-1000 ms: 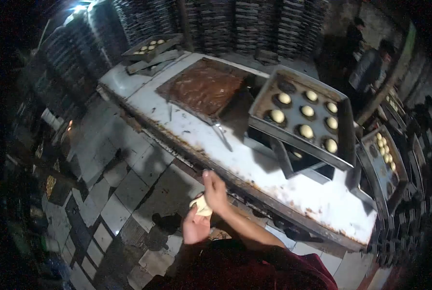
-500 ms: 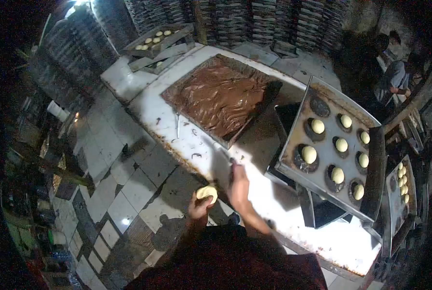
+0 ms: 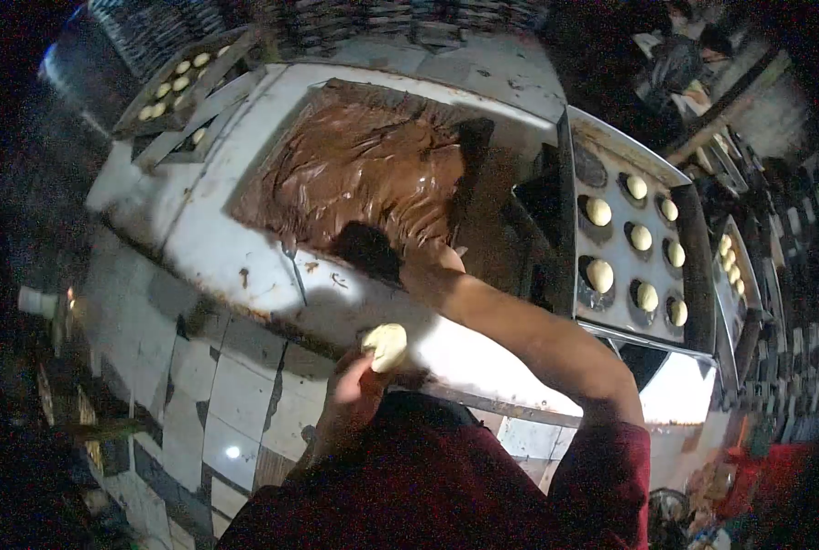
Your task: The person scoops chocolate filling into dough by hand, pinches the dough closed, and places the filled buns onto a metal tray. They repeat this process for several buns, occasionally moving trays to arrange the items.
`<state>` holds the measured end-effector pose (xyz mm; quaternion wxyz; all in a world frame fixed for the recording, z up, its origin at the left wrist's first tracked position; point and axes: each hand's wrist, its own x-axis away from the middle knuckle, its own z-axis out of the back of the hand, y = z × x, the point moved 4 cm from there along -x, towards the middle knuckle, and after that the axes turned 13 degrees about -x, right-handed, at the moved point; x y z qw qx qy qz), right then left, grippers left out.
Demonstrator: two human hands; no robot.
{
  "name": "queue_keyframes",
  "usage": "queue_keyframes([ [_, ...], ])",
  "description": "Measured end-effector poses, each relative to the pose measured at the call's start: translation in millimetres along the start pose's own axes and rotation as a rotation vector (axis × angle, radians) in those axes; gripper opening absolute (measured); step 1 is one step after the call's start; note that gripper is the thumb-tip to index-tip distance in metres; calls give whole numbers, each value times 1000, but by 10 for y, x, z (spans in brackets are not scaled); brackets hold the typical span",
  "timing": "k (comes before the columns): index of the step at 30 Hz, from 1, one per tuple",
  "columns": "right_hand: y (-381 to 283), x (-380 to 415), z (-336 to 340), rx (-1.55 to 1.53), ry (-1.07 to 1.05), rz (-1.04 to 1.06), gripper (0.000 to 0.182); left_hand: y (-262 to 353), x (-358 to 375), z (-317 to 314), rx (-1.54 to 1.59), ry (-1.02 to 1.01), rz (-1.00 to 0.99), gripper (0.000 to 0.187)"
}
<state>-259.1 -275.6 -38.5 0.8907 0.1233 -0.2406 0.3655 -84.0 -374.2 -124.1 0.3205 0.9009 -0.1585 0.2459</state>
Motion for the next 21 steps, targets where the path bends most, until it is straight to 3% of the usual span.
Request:
queue_keyframes([
  [2, 30, 156, 138, -143, 319, -42, 31, 156, -158, 60, 3, -104, -22, 40],
  [6, 191, 713, 543, -509, 152, -188, 25, 620, -172, -322, 36, -239, 48, 39],
  [10, -201, 1018, 273, -854, 708, -221, 30, 830, -299, -513, 272, -377, 163, 35],
  [11, -341, 929, 214, -898, 1027, -148, 34, 883, -339, -561, 378, -407, 191, 34],
  [12, -387, 754, -114, -1089, 1121, -191, 33, 1023, -343, -639, 437, -499, 162, 34],
  [14, -558, 651, -354, -856, 1160, -257, 38, 1288, -312, -797, 397, -309, 171, 36],
  [17, -532, 533, -914, -1105, 1330, -165, 43, 1489, -351, -702, 388, -370, 17, 42],
  [18, -436, 535, -1220, -1542, 1198, -312, 51, 1554, -362, -648, 373, -411, -76, 44],
  [20, -377, 688, -1293, -1089, 1221, -375, 55, 1670, -228, -615, 54, -434, -335, 49],
  [21, -338, 723, -1376, -1310, 1024, -492, 61, 1610, -171, -604, -58, -361, -336, 52],
])
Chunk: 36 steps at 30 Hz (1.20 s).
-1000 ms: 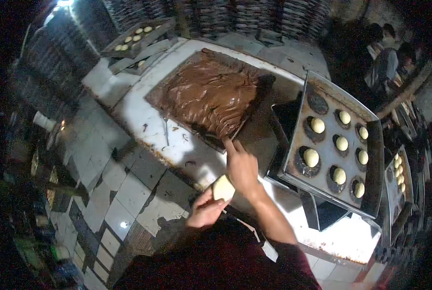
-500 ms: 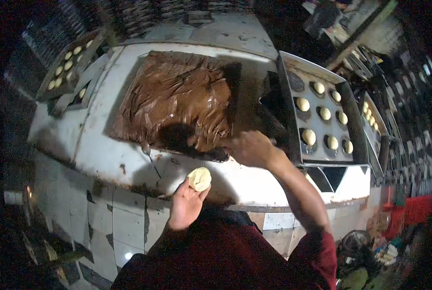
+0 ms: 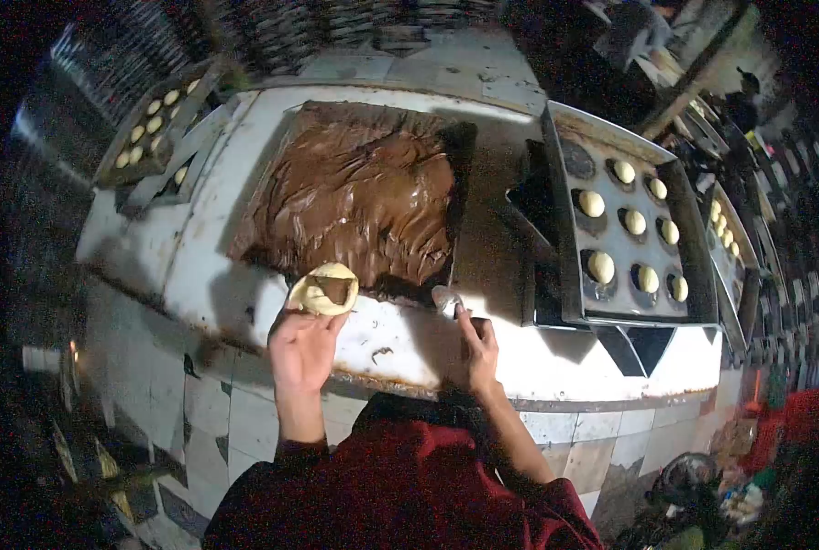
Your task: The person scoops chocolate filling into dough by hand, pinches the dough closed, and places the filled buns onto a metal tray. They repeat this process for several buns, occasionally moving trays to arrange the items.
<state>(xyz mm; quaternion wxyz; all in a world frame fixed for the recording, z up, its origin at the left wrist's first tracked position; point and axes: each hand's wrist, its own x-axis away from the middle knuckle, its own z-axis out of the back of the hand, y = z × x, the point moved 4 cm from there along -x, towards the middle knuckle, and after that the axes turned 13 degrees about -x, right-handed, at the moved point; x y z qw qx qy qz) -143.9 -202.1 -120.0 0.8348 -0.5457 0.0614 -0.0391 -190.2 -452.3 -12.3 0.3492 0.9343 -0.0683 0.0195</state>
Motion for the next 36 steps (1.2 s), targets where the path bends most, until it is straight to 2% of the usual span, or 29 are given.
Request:
queue_keyframes([
  [1, 29, 18, 6, -6, -28, 6, 61, -47, 78, -21, -118, 57, 25, 57],
  [3, -42, 50, 25, 139, 66, 310, 61, -203, 184, -136, -84, 45, -10, 71],
  [4, -163, 28, 59, 296, 107, 419, 46, -382, 251, -110, -18, 31, 67, 80],
  [5, -259, 7, 97, 283, 78, 433, 46, -572, 332, -109, -41, 47, 55, 74],
  [7, -513, -40, 214, 153, 55, 432, 27, -873, 480, -193, 51, -48, -1, 79],
  [8, -576, -107, 200, -280, -84, 182, 19, -1018, 573, -238, 137, -45, 32, 79],
  [9, -452, -145, 131, -483, -331, -155, 27, -1152, 668, -274, 76, -41, 72, 78],
  [11, -725, -117, 116, -669, -759, -350, 37, -1278, 873, -435, -3, 14, 108, 77],
  [12, -808, -45, 135, -616, -874, -394, 38, -1473, 984, -280, 6, -40, 273, 71],
  [13, -869, 53, 161, -557, -991, -431, 39, -1511, 1098, -330, 5, -18, 261, 71],
  [14, -919, 138, 215, -524, -1007, -357, 35, -1542, 1207, -352, -5, 114, 250, 64],
  [15, -931, 210, 279, -389, -968, -101, 23, -1546, 1299, -373, -16, 241, 234, 59],
  [16, -988, 287, 333, -337, -888, 286, 18, -1535, 1378, -393, -48, 364, 205, 32],
  [17, -1046, 427, 414, -285, -784, 665, 17, -1568, 1461, -342, -47, 379, 184, 32],
  [19, -1076, 715, 529, -205, -816, 720, 24, -1641, 1568, -247, 196, 152, 66, 29],
  [21, -1095, 955, 646, 49, -639, 870, 25, -1681, 1710, -303, 282, 56, 72, 25],
  [23, -1136, 1129, 749, 83, -587, 903, 23, -1654, 1827, -529, 108, 127, -24, 24],
  [24, -1077, 1141, 773, -73, -586, 658, 21, -1654, 1903, -667, 105, 107, -14, 24],
  [25, -1086, 1171, 803, -228, -574, 408, 19, -1619, 2015, -781, -120, 180, -74, 24],
  [27, -1095, 1245, 866, -394, -737, 181, 18, -1553, 2256, -915, -570, 310, -199, 29],
  [29, -1018, 1451, 902, -470, -766, 22, 21, -1621, 2417, -788, -568, 252, -161, 34],
  [31, -1109, 1754, 976, -228, -668, 435, 20, -1664, 2554, -731, -426, 271, -170, 33],
  [32, -1166, 1991, 1039, -198, -590, 495, 20, -1704, 2621, -715, -331, 340, -109, 31],
  [35, -1136, 2355, 1217, 138, -377, 720, 23, -1874, 2791, -832, -198, 375, -35, 27],
  [36, -1093, 2399, 1288, 152, -355, 707, 23, -1922, 2841, -891, -198, 353, -17, 27],
])
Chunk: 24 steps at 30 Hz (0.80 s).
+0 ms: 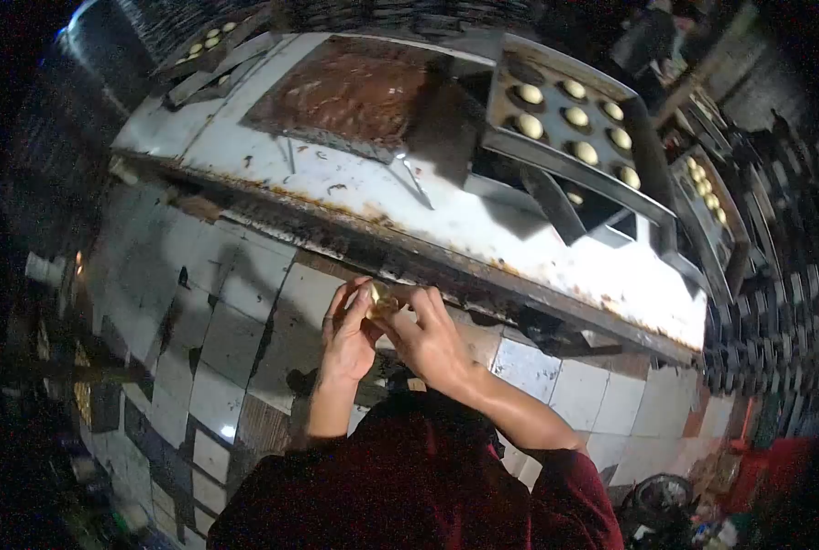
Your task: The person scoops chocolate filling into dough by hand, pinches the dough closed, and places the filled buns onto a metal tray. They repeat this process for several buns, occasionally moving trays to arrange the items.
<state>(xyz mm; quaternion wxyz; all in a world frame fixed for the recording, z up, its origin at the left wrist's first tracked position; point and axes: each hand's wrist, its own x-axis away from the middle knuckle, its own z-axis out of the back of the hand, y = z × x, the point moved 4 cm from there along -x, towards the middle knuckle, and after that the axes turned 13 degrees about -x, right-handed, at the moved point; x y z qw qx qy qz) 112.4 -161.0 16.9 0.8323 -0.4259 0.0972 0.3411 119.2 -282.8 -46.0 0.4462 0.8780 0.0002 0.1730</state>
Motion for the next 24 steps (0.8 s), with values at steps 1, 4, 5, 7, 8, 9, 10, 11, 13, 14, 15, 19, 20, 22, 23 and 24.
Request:
queue_keyframes([
  [1, 62, 71, 50, -104, 26, -56, 21, -32, 75, -64, -68, -50, 20, 26],
  [4, 152, 202, 367, -523, 62, -337, 14, -151, 297, -287, -319, -246, -189, 25],
  [5, 178, 263, 441, -726, 77, -450, 13, -142, 397, -397, -494, -366, -433, 24],
  [7, 229, 457, 516, -727, -7, -496, 11, -173, 505, -551, -614, -416, -545, 24],
  [8, 270, 600, 511, -790, 82, -496, 13, -219, 521, -594, -579, -354, -484, 25],
  [9, 246, 678, 555, -852, 167, -491, 15, -273, 531, -645, -543, -287, -425, 26],
  [10, 132, 747, 683, -498, 182, -312, 16, -367, 522, -697, -365, -224, -247, 26],
  [11, -31, 829, 788, -216, 232, -157, 16, -481, 526, -774, -146, -210, -139, 25],
  [13, -96, 1027, 929, 81, 355, 7, 17, -680, 638, -964, -76, -235, -50, 22],
  [14, -39, 1140, 1063, 88, 366, 6, 17, -777, 737, -1088, -101, -260, -16, 22],
  [15, 63, 1251, 1228, -42, 357, -28, 17, -861, 848, -1243, -127, -286, 15, 22],
  [19, 415, 1834, 1928, -676, 374, -445, 10, -1170, 1276, -1882, -723, -585, -646, 23],
  [20, 463, 1988, 2060, -758, 349, -459, 8, -1238, 1358, -2030, -873, -636, -807, 23],
  [22, 515, 2231, 2243, -799, 311, -466, 9, -1431, 1439, -2245, -782, -595, -629, 25],
  [23, 526, 2318, 2280, -838, 250, -472, 9, -1514, 1455, -2309, -684, -527, -454, 26],
  [24, 488, 2360, 2336, -661, 259, -336, 15, -1569, 1480, -2445, -398, -422, -374, 27],
])
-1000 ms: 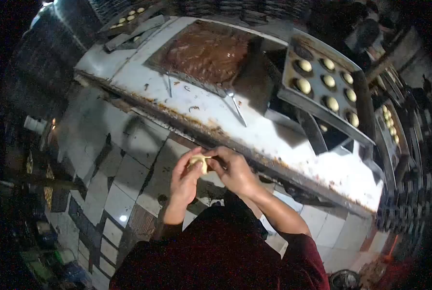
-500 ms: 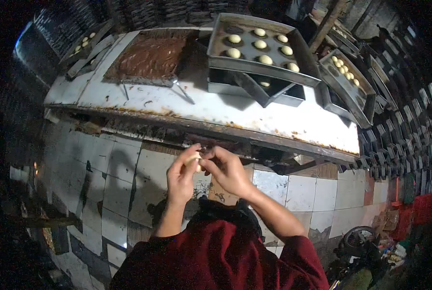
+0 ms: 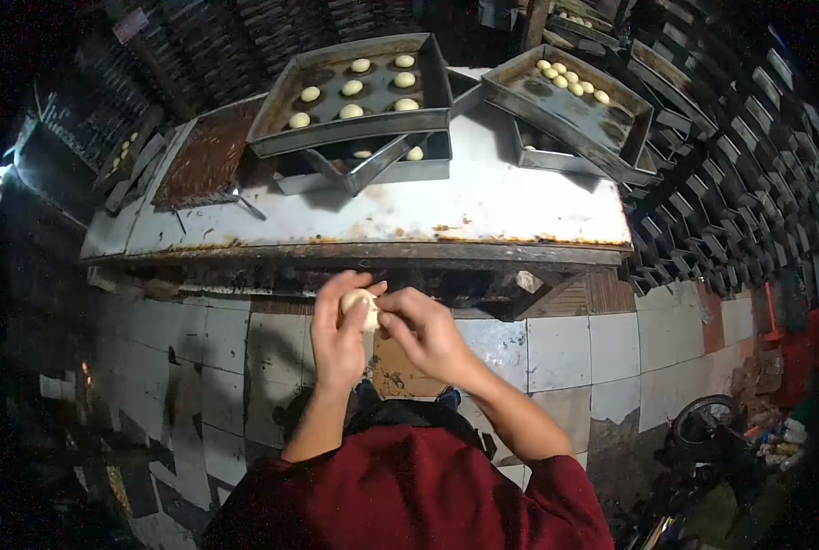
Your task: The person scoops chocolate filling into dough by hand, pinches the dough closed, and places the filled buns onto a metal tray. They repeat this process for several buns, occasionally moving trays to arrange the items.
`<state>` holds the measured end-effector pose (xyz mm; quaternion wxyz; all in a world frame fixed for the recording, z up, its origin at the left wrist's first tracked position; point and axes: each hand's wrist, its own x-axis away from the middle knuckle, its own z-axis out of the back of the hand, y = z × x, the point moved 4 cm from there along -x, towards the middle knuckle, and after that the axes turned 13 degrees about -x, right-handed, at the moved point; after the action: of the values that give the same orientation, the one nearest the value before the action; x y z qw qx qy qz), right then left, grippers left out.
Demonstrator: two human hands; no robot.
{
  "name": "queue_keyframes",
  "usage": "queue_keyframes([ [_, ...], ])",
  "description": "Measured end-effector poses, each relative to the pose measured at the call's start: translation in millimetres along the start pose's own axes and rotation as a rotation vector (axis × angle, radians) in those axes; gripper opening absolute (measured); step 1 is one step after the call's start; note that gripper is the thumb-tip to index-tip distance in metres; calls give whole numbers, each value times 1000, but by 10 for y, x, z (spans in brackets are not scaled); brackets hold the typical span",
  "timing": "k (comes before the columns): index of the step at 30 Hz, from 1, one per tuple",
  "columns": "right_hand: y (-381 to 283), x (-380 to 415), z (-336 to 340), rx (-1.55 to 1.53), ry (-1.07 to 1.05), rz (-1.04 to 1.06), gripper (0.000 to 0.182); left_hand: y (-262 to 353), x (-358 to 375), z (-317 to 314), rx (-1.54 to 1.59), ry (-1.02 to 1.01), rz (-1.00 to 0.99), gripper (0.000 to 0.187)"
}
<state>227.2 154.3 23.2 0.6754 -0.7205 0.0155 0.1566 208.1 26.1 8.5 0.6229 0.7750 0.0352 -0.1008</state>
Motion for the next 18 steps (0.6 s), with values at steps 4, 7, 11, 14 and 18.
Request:
queue_keyframes([
  [4, -237, 159, 13, 458, 136, 393, 20, -177, 26, -168, 357, 83, 291, 20],
  [7, -217, 120, 174, 421, 141, 456, 18, -100, 75, -267, 296, -24, 227, 18],
  [11, -139, -45, 240, -324, 57, -89, 8, 138, 64, -174, -280, -213, -262, 19],
  [14, 11, -155, 6, -373, 7, -88, 9, 176, -92, 19, -307, -32, -181, 16],
  [18, -204, -382, -461, 427, 142, 423, 12, 20, -311, 361, 367, 72, 154, 11],
])
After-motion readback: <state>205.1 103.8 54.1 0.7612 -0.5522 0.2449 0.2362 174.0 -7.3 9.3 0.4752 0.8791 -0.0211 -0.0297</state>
